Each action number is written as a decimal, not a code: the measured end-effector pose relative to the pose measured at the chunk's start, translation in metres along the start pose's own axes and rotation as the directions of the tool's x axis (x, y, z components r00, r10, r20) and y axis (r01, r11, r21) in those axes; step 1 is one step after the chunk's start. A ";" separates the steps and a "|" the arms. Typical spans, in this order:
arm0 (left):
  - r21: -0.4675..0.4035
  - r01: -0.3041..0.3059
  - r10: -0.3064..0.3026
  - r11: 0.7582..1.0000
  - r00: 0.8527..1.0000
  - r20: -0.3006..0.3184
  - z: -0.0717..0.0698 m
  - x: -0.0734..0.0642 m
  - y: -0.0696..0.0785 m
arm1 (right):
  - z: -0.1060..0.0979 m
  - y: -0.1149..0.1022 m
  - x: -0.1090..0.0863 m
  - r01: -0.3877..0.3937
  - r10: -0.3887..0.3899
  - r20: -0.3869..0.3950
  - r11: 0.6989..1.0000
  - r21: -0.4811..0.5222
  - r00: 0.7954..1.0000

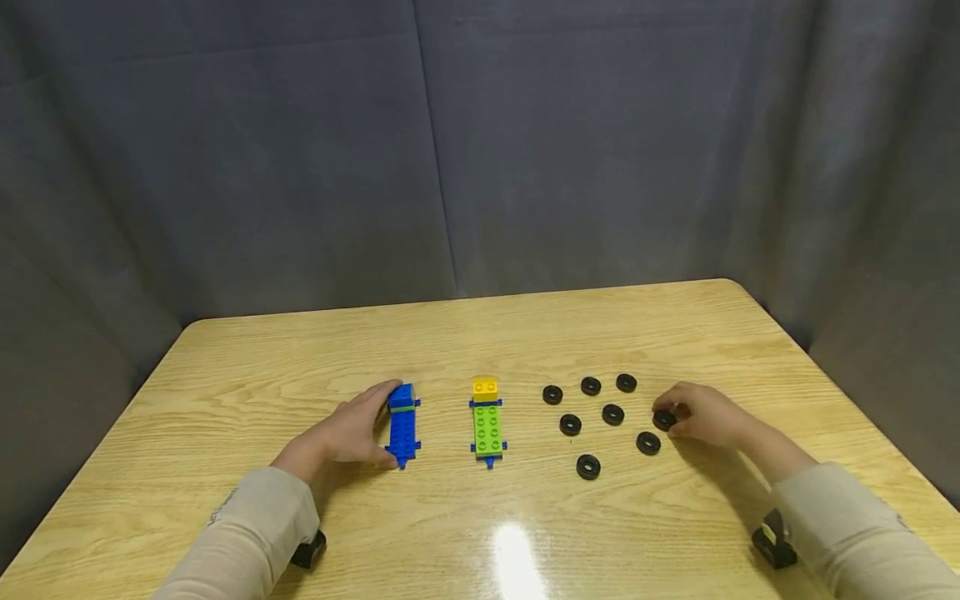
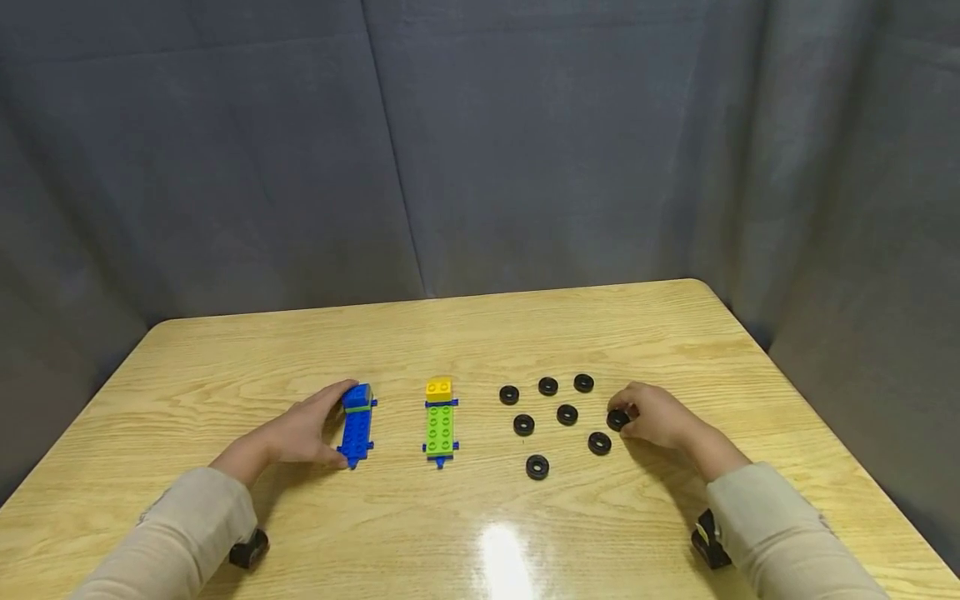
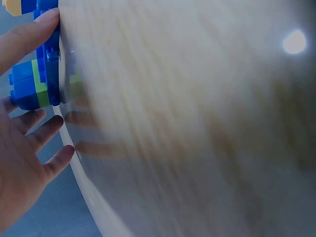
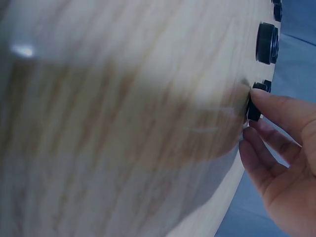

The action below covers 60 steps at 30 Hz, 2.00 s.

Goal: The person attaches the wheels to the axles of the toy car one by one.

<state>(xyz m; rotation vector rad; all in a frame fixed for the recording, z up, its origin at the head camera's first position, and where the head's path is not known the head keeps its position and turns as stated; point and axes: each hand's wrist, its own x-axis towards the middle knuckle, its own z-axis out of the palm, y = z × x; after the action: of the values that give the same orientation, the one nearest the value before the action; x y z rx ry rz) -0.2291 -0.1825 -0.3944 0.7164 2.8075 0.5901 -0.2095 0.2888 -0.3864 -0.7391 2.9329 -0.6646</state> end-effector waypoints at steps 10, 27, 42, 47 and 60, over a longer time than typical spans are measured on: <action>-0.033 -0.002 0.002 0.999 1.000 0.001 0.000 -0.003 0.003 | -0.001 -0.004 -0.001 -0.033 0.033 0.020 0.999 0.008 0.999; -0.232 0.018 -0.021 0.973 1.000 -0.010 -0.003 -0.006 0.006 | -0.001 -0.005 -0.002 -0.054 0.053 0.035 0.998 0.032 0.998; -0.635 -0.049 -0.020 0.771 0.995 -0.101 -0.007 -0.011 0.010 | -0.003 -0.006 -0.002 -0.038 0.036 0.046 0.998 0.043 0.998; -0.741 -0.057 -0.008 0.669 0.996 -0.084 -0.008 -0.010 0.017 | -0.004 -0.006 -0.002 -0.049 0.047 0.036 0.997 0.057 0.998; -0.868 -0.104 0.045 0.485 0.995 -0.094 -0.011 -0.010 0.032 | -0.008 -0.013 -0.003 -0.064 0.072 -0.078 0.993 0.102 0.994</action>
<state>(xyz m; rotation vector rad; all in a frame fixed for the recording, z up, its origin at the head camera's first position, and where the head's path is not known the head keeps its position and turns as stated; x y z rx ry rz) -0.2099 -0.1650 -0.3707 0.5593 2.0110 1.8802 -0.2018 0.2829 -0.3744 -0.6137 2.9566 -0.8468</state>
